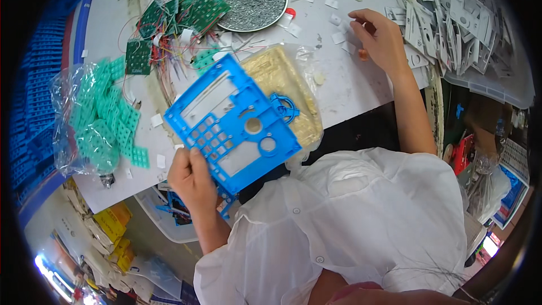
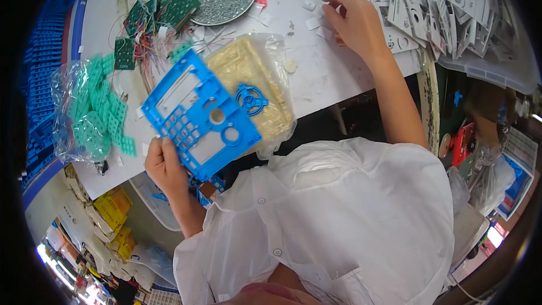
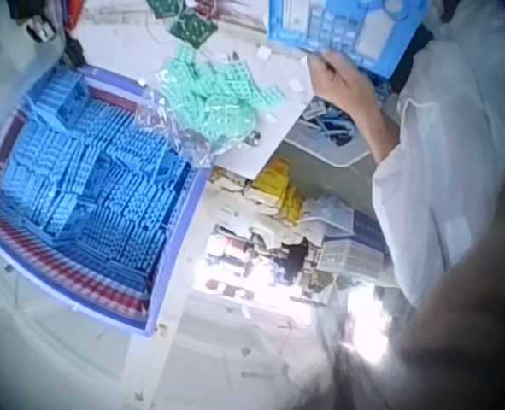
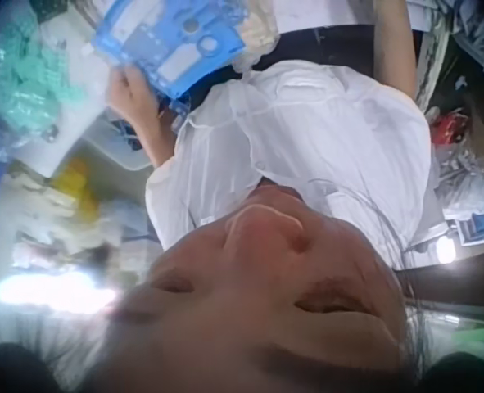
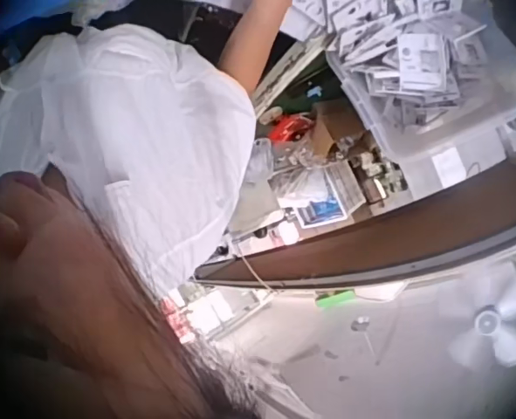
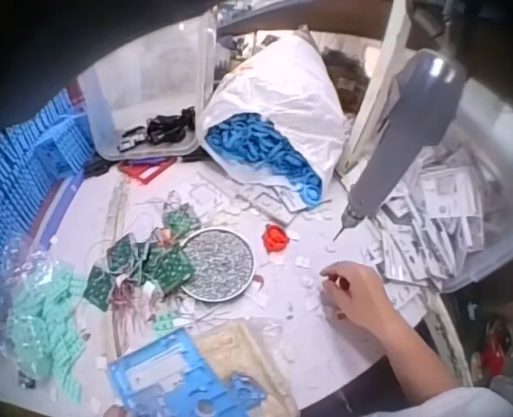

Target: Assembling an electronic toy by inserting a circuit board and wiring into a blue plastic housing.

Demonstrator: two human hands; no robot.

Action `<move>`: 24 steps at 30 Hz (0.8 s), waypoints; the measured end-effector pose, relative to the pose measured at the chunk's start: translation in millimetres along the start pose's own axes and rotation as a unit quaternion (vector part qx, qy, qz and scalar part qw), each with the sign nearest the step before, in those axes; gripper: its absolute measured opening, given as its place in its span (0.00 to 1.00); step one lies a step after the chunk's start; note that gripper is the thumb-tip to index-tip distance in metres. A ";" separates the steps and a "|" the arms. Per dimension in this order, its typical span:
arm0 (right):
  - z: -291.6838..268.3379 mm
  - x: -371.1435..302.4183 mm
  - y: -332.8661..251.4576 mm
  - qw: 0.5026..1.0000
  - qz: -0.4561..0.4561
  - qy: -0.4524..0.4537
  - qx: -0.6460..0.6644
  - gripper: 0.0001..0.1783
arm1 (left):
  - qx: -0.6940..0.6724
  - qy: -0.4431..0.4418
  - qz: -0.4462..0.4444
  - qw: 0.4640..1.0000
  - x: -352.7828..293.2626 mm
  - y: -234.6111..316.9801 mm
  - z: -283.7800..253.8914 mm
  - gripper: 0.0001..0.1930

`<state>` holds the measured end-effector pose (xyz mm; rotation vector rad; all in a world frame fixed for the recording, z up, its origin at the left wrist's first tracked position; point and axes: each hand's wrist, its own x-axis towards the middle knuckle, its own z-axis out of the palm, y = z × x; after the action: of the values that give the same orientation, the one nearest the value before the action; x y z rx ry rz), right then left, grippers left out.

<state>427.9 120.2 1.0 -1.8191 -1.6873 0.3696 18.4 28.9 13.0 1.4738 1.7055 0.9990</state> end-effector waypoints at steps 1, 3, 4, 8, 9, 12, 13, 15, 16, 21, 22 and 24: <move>-1.2 -0.2 5.2 1.000 -0.024 -0.004 -0.012 0.10 | -0.003 0.009 0.002 1.000 -1.0 -2.2 -1.0 0.18; -2.5 -1.4 4.1 0.999 0.016 -0.029 0.007 0.11 | -0.007 0.027 0.006 1.000 -2.2 -9.2 -6.5 0.18; -3.3 -2.4 2.9 0.998 0.036 -0.042 0.017 0.11 | -0.012 0.028 0.007 1.000 -4.1 -16.4 -8.6 0.18; 1.6 -1.5 -7.0 0.992 0.099 -0.071 0.045 0.12 | 0.005 0.020 -0.002 1.000 -7.0 -2.5 -0.1 0.18; 6.5 -2.4 1.4 0.995 0.066 -0.064 0.035 0.11 | 0.010 0.001 0.002 1.000 -7.5 -0.1 4.0 0.18; 12.6 -3.4 5.5 0.998 0.031 -0.048 0.019 0.11 | 0.020 -0.055 0.045 0.997 -4.0 6.8 23.6 0.18; 12.7 -3.7 8.4 0.997 0.051 -0.049 0.017 0.11 | 0.035 -0.060 0.049 0.996 -2.5 8.6 28.7 0.18; 10.7 -2.5 21.2 0.992 0.113 -0.057 0.015 0.12 | 0.062 -0.074 0.055 0.994 -1.2 11.4 37.8 0.19; 7.2 -2.2 29.0 0.986 0.154 -0.063 0.015 0.12 | 0.080 -0.066 0.068 0.992 0.8 13.0 37.9 0.19; -32.8 -11.2 28.1 0.997 -0.017 -0.009 -0.071 0.13 | 0.093 -0.075 0.055 0.991 0.6 11.0 37.1 0.19; -36.5 -15.6 21.1 0.997 -0.024 0.001 -0.070 0.14 | 0.088 -0.079 0.044 0.992 -0.4 9.5 35.8 0.19; -40.7 -22.8 22.4 0.997 0.017 -0.047 -0.063 0.14 | 0.085 -0.082 0.042 0.992 0.2 10.5 35.9 0.19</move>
<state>466.4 88.2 13.9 -1.9515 -1.7809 0.3751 54.5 34.4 4.7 1.7013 1.6541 0.7662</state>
